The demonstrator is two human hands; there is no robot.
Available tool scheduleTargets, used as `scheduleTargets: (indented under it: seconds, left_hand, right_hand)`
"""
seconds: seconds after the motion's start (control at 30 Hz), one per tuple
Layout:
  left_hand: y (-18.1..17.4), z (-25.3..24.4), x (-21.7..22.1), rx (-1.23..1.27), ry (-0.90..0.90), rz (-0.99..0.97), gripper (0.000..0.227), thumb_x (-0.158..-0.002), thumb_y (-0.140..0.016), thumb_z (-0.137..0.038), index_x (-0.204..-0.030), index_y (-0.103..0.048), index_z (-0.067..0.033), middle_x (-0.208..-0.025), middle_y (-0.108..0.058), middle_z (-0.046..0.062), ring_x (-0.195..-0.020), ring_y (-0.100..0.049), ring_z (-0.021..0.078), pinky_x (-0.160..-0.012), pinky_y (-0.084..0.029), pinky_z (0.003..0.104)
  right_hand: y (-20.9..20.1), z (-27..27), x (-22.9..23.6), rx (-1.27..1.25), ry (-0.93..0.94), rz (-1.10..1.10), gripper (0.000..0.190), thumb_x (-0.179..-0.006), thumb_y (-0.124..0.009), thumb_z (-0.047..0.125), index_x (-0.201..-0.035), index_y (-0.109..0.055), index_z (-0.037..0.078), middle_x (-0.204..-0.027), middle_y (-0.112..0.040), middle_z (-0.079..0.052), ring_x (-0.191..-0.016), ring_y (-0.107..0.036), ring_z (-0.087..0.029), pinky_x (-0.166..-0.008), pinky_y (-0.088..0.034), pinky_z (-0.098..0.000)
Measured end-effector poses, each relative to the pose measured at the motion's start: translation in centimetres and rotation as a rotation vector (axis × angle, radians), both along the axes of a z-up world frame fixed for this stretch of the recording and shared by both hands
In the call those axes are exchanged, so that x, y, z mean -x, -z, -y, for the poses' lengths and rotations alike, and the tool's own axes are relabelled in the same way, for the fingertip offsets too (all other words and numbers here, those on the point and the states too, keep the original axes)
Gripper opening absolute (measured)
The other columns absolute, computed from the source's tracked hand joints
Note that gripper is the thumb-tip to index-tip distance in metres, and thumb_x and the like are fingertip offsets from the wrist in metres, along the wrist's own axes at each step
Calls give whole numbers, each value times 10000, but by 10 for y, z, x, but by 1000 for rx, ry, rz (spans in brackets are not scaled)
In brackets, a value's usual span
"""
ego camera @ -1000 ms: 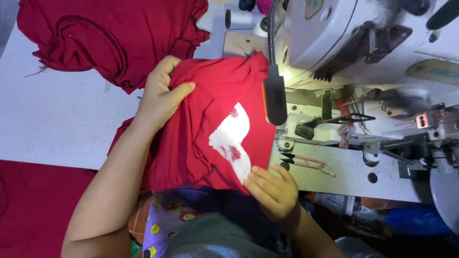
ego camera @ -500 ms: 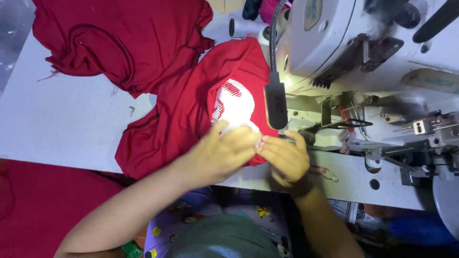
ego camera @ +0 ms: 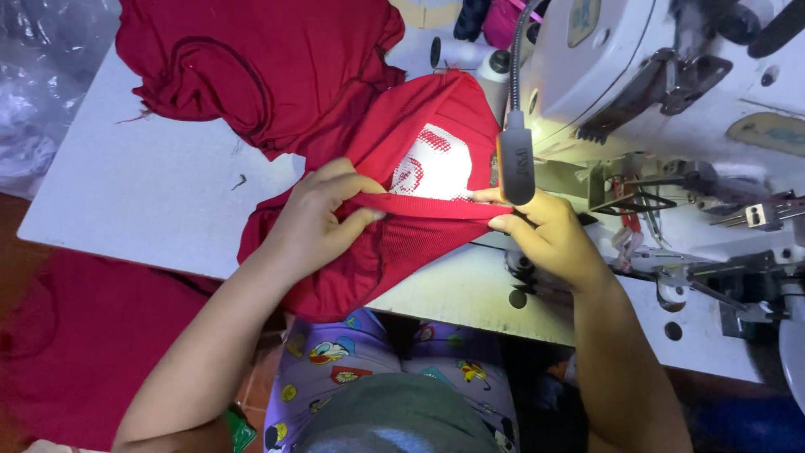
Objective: A worker is seen handling, turning, and stacking red fabric pieces on a sewing machine table, occasionally using thread snips.
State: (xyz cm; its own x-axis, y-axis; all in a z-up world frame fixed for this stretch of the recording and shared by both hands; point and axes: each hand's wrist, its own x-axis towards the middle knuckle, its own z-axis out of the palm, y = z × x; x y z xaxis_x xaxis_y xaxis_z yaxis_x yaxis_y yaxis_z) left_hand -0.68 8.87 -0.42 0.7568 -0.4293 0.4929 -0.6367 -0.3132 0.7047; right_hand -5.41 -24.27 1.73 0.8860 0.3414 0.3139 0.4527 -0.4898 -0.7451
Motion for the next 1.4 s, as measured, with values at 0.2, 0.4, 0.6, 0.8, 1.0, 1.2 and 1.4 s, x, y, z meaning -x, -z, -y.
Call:
scheduleTargets:
  seconds: [0.2, 0.4, 0.6, 0.8, 1.0, 1.2, 1.4]
  left_hand:
    - [-27, 4, 10, 105, -21, 114, 197, -895, -592, 0, -1036, -627, -132, -1026, -662, 42, -921, -664, 267, -817, -450, 381]
    - [-37, 2, 38, 354, 178, -57, 227, -950, -465, -4, -1085, -639, -63, -798, -605, 60, -677, -578, 208, -729, -518, 336]
    - [-59, 23, 85, 430, 211, -59, 127, -921, -602, -68, -988, -699, -117, -773, -683, 56, -645, -646, 285, -635, -534, 351]
    - [-37, 56, 45, 69, 83, 136, 562, -856, -790, -407, -1154, -470, -54, -1186, -582, 152, -1103, -613, 362, -925, -503, 470]
    - [39, 32, -20, 26, 44, -436, 374, -833, -671, -33, -1059, -397, -151, -641, -426, -46, -556, -350, 114, -563, -300, 301]
    - [-16, 26, -10, 63, 39, -336, 171, -933, -573, -25, -992, -466, -145, -936, -497, -27, -658, -343, 94, -658, -324, 260]
    - [9, 42, -25, 21, 26, -28, 335, -990, -481, 93, -999, -756, -98, -989, -427, 70, -856, -525, 224, -717, -431, 320]
  right_hand:
    - [-31, -29, 0, -41, -5, -9, 165, -944, -712, 44, -1095, -732, -19, -938, -743, -186, -897, -702, -240, -863, -540, -452]
    - [-57, -62, 1, -3, -199, 111, 111, -1017, -631, 102, -983, -722, 47, -804, -659, -64, -718, -664, -217, -774, -557, -363]
    - [-86, -96, 50, 25, -223, 267, 56, -969, -672, 107, -947, -703, 66, -821, -654, -98, -707, -655, -347, -698, -572, -427]
    - [-18, -70, 97, 288, -58, 613, 335, -1046, -389, 134, -1029, -706, 24, -984, -760, -159, -925, -770, -231, -981, -497, -503]
    - [16, -70, 140, 310, -81, 531, 251, -1035, -481, 71, -910, -699, 69, -1000, -773, -63, -1025, -774, -237, -980, -478, -439]
    - [33, -63, 137, 300, -41, 502, 365, -1055, -355, 95, -957, -703, 48, -1071, -777, -90, -1085, -762, -247, -1053, -417, -454]
    - [34, -64, 107, 378, 157, 646, 285, -1036, -507, 60, -887, -745, 111, -1006, -797, -18, -1075, -747, -291, -1161, -208, -549]
